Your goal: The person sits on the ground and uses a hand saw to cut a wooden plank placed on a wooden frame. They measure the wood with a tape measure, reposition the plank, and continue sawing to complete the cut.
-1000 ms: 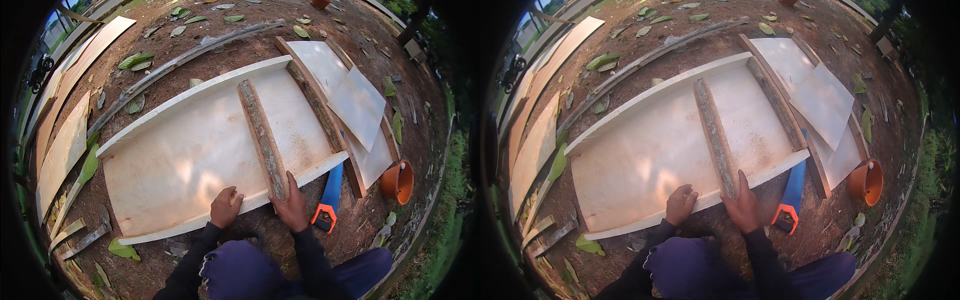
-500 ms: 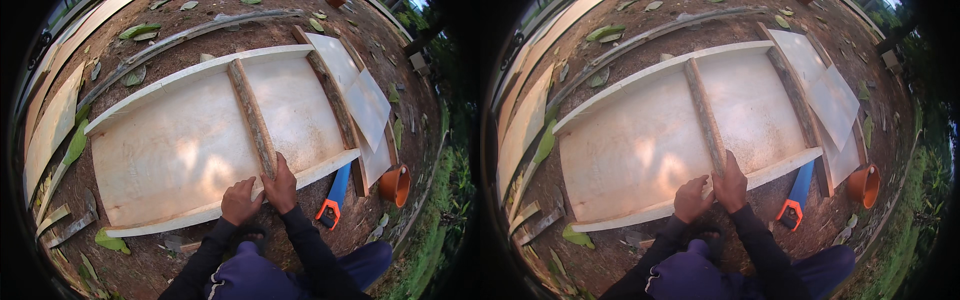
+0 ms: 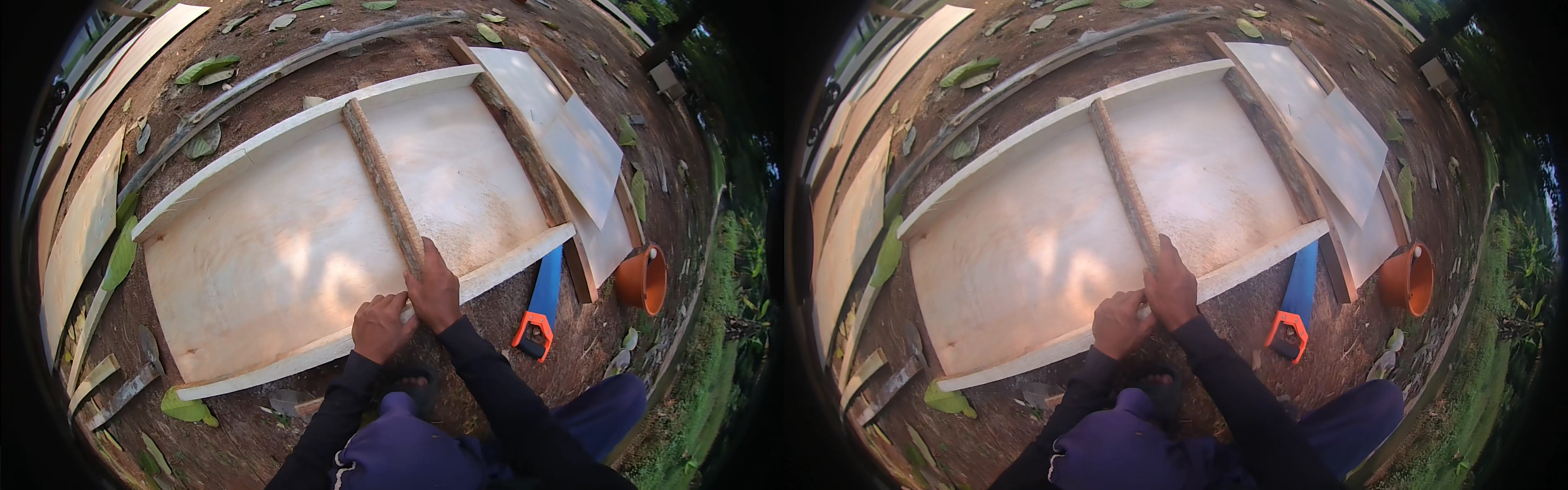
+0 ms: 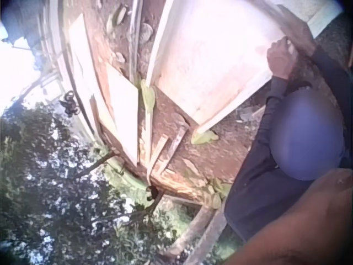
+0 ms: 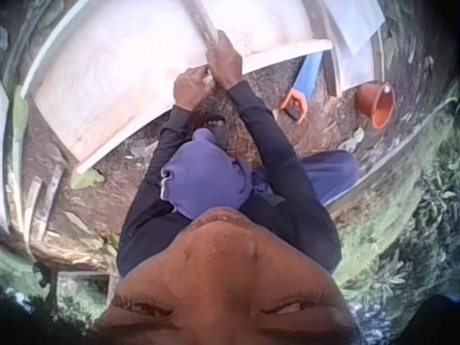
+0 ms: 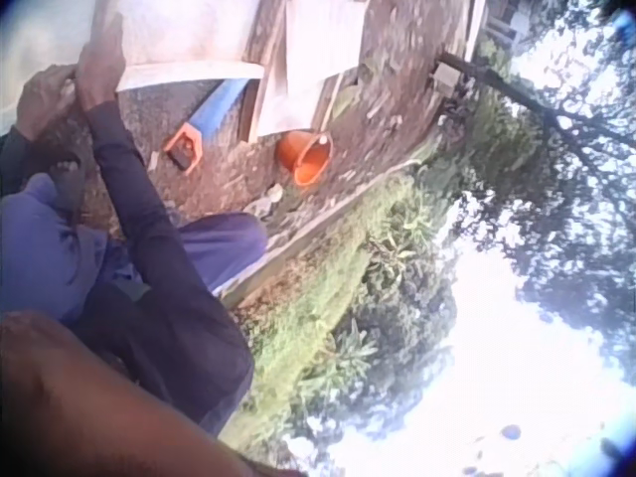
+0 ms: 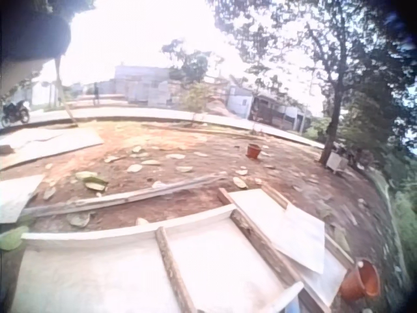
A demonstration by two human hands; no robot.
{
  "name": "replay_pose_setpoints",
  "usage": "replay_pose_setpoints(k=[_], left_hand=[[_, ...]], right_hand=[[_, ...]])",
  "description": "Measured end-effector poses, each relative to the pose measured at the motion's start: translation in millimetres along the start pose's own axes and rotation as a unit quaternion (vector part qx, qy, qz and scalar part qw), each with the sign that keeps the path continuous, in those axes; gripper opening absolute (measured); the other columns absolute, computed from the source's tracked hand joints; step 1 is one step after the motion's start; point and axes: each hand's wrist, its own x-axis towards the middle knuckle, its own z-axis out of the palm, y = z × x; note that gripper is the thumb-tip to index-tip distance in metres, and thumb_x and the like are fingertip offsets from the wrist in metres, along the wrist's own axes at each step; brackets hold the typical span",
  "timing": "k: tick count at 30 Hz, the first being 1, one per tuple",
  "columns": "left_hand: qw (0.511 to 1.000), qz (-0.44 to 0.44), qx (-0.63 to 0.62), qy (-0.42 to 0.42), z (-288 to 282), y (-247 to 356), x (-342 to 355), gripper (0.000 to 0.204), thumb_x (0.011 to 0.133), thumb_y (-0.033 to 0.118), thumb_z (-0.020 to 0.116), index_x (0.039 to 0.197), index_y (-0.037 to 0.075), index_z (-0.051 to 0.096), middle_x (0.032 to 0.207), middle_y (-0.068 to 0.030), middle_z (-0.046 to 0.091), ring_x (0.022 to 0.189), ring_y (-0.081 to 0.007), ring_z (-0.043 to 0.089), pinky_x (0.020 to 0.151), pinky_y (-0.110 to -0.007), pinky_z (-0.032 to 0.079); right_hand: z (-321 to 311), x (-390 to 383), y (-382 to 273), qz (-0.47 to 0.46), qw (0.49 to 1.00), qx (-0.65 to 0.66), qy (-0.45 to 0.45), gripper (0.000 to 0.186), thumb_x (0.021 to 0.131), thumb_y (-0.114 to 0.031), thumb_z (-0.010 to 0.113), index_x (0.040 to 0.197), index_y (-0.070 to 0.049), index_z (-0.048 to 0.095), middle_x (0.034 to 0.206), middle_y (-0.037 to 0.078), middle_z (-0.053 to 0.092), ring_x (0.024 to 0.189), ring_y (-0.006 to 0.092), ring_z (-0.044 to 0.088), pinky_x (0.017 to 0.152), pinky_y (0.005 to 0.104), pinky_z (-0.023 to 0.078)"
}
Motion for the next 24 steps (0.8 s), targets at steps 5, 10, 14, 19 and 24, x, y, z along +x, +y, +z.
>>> replay_pose_setpoints(k=[5, 10, 14, 19, 24], left_hand=[[1.000, -0.018, 0.009, -0.014, -5.6, 3.3, 1.1, 0.030, 0.086, 0.039, 0.075, 0.100, 0.012, 0.076, 0.089, -0.0108, 0.074, 0.081, -0.0318, 0.071, 0.075, -0.046, 0.055], [0.996, -0.079, -0.009, -0.034, -2.3, 2.6, 1.9, 0.031, 0.087, 0.040, 0.074, 0.100, 0.012, 0.076, 0.088, -0.0113, 0.075, 0.083, -0.0319, 0.072, 0.076, -0.046, 0.056], [0.992, -0.104, 0.029, -0.064, -5.0, 5.5, 5.8, 0.031, 0.086, 0.038, 0.073, 0.103, 0.013, 0.076, 0.088, -0.0113, 0.075, 0.086, -0.0319, 0.073, 0.079, -0.045, 0.058], [0.987, -0.129, 0.030, -0.090, -5.4, 7.5, 8.9, 0.030, 0.086, 0.037, 0.072, 0.103, 0.012, 0.076, 0.091, -0.0122, 0.076, 0.088, -0.0331, 0.073, 0.080, -0.046, 0.057], [0.989, -0.121, 0.024, -0.079, -1.7, 7.0, 8.5, 0.032, 0.086, 0.038, 0.071, 0.100, 0.010, 0.076, 0.092, -0.0135, 0.076, 0.087, -0.0339, 0.073, 0.080, -0.046, 0.057]], right_hand=[[-2.1, 0.0, 0.0, 0.000, 1.000, -0.007, -0.017, 0.075, 0.087, -0.013, 0.073, 0.151, 0.007, 0.038, 0.135, 0.033, 0.059, 0.118, 0.0484, 0.063, 0.097, 0.0497, 0.053], [-4.3, -0.1, 1.1, -0.003, 1.000, -0.012, -0.026, 0.076, 0.088, -0.014, 0.073, 0.152, 0.007, 0.037, 0.136, 0.032, 0.059, 0.117, 0.0482, 0.063, 0.097, 0.0497, 0.053], [0.7, 0.7, 4.1, -0.010, 1.000, -0.016, -0.020, 0.076, 0.088, -0.014, 0.072, 0.152, 0.007, 0.036, 0.135, 0.031, 0.059, 0.116, 0.0480, 0.063, 0.096, 0.0496, 0.054], [4.5, -1.3, 7.7, -0.035, 0.999, -0.021, 0.005, 0.076, 0.088, -0.013, 0.071, 0.153, 0.005, 0.036, 0.131, 0.029, 0.061, 0.111, 0.0464, 0.065, 0.092, 0.0498, 0.055], [6.4, -0.9, 8.3, -0.013, 0.999, -0.037, -0.005, 0.078, 0.087, -0.016, 0.073, 0.153, 0.006, 0.036, 0.130, 0.029, 0.061, 0.109, 0.0464, 0.065, 0.090, 0.0504, 0.056]])
